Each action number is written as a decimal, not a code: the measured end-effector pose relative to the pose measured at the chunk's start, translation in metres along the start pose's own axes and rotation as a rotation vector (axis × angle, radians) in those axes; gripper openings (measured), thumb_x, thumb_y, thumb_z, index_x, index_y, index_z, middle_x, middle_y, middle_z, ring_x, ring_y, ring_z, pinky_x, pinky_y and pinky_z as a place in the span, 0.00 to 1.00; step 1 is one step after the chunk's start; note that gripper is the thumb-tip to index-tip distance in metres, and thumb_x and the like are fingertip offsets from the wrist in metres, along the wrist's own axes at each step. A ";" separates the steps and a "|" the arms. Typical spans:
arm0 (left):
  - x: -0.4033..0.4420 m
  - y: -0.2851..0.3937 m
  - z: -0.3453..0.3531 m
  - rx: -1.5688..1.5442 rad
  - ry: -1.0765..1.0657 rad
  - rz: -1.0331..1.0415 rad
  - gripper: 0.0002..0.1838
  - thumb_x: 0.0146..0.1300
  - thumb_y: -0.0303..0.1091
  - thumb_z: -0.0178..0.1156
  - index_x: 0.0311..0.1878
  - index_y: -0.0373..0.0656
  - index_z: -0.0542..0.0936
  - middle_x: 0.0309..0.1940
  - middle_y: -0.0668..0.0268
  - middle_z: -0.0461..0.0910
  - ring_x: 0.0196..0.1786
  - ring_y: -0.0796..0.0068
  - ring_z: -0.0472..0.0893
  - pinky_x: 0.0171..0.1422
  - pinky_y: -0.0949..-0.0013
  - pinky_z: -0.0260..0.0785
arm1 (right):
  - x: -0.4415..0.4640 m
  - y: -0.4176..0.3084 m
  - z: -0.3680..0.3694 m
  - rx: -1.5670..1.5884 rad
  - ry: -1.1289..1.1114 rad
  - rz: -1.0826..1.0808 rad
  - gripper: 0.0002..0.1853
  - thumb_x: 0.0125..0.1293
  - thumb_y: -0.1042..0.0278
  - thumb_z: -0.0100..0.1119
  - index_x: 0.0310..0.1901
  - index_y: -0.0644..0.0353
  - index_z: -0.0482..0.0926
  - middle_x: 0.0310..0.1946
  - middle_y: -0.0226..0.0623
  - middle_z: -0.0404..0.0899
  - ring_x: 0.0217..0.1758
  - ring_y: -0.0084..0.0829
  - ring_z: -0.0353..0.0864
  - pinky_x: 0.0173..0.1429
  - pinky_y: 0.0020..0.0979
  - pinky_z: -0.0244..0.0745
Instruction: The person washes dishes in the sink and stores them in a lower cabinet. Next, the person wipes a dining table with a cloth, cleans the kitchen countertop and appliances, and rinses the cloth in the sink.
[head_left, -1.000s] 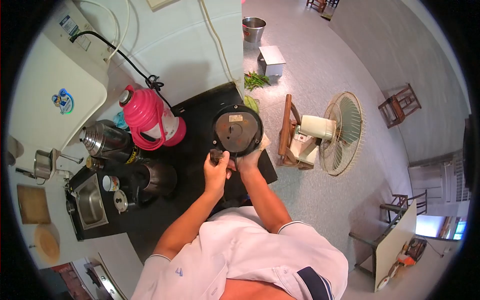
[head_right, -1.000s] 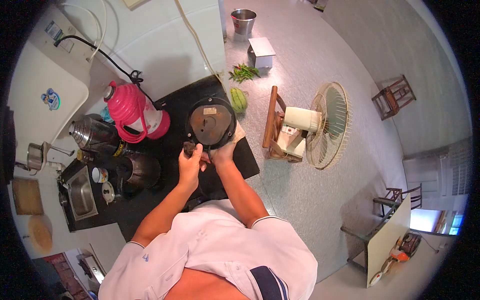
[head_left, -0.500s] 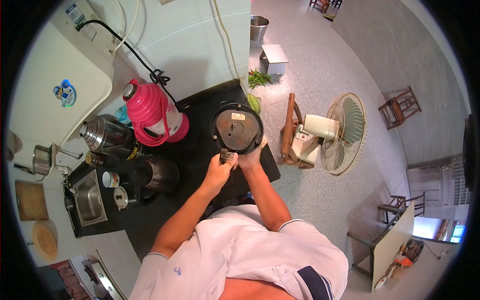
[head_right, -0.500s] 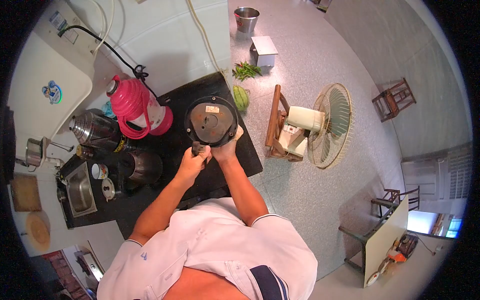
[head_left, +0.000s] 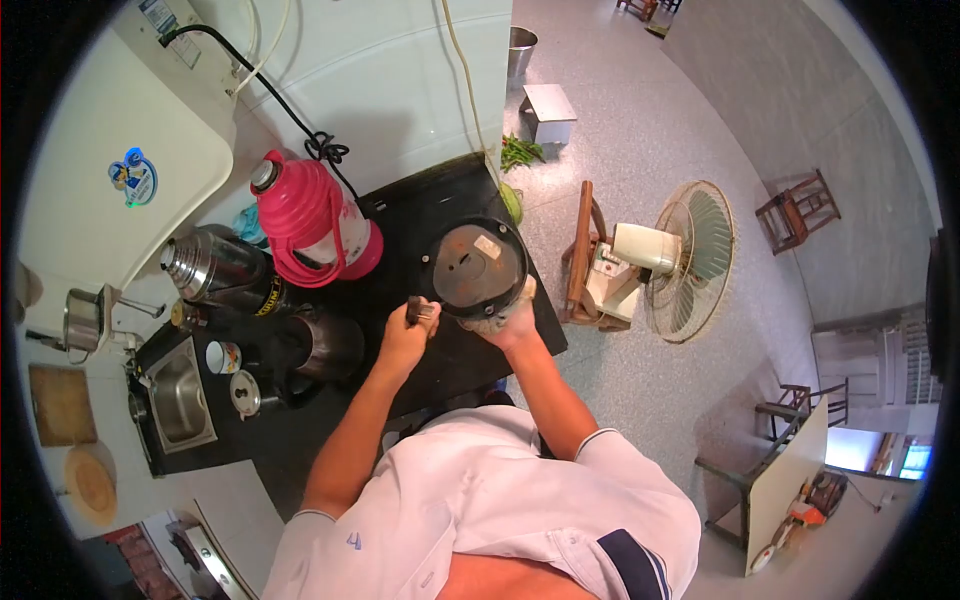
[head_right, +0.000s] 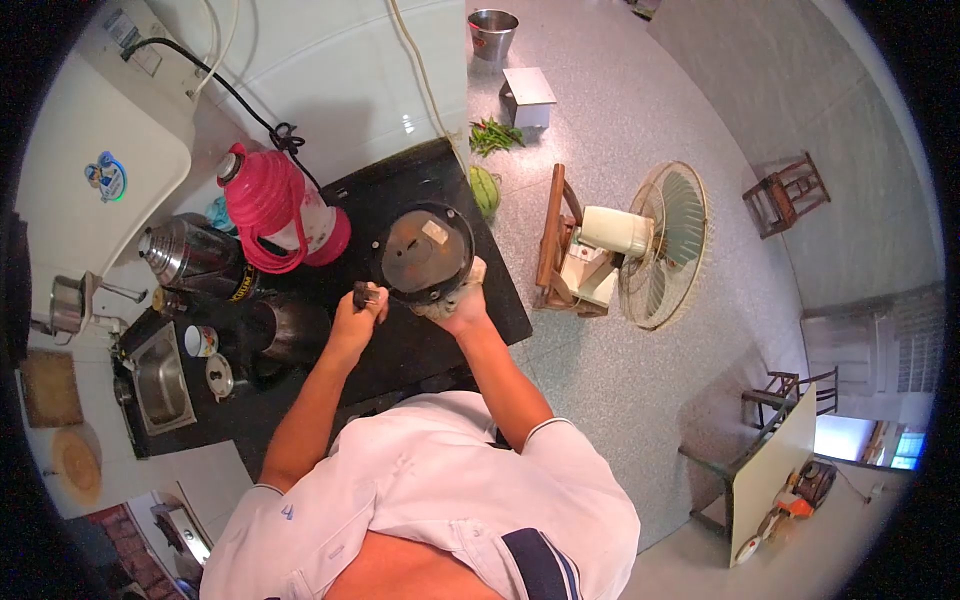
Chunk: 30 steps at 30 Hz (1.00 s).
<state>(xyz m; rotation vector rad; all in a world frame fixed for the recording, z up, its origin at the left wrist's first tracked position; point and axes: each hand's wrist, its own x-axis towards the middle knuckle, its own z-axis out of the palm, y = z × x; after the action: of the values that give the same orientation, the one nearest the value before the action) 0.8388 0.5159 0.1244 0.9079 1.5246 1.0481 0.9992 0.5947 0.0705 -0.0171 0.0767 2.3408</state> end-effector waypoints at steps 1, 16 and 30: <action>0.000 -0.001 -0.005 -0.012 0.024 -0.003 0.17 0.68 0.43 0.56 0.24 0.47 0.72 0.20 0.73 0.69 0.26 0.82 0.67 0.33 0.75 0.58 | -0.001 -0.002 0.004 -0.052 0.065 -0.104 0.29 0.70 0.44 0.38 0.63 0.57 0.69 0.63 0.42 0.69 0.64 0.43 0.69 0.68 0.47 0.64; -0.005 0.000 -0.003 -0.172 -0.116 0.085 0.15 0.69 0.38 0.55 0.26 0.43 0.71 0.19 0.72 0.69 0.23 0.81 0.67 0.28 0.75 0.58 | 0.007 0.006 -0.022 -0.056 -0.170 0.194 0.30 0.69 0.42 0.38 0.64 0.55 0.66 0.61 0.43 0.69 0.61 0.44 0.71 0.63 0.49 0.69; -0.011 0.000 -0.025 0.233 -0.309 0.483 0.12 0.67 0.38 0.59 0.36 0.37 0.74 0.28 0.70 0.70 0.33 0.80 0.70 0.38 0.75 0.62 | -0.053 -0.051 -0.021 -0.108 0.374 0.148 0.22 0.73 0.52 0.41 0.51 0.61 0.76 0.51 0.44 0.79 0.51 0.39 0.81 0.54 0.43 0.79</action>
<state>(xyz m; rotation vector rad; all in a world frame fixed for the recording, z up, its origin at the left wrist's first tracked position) 0.8159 0.5014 0.1300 1.5802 1.2080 1.0121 1.0720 0.5907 0.0485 -0.5186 0.1401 2.4592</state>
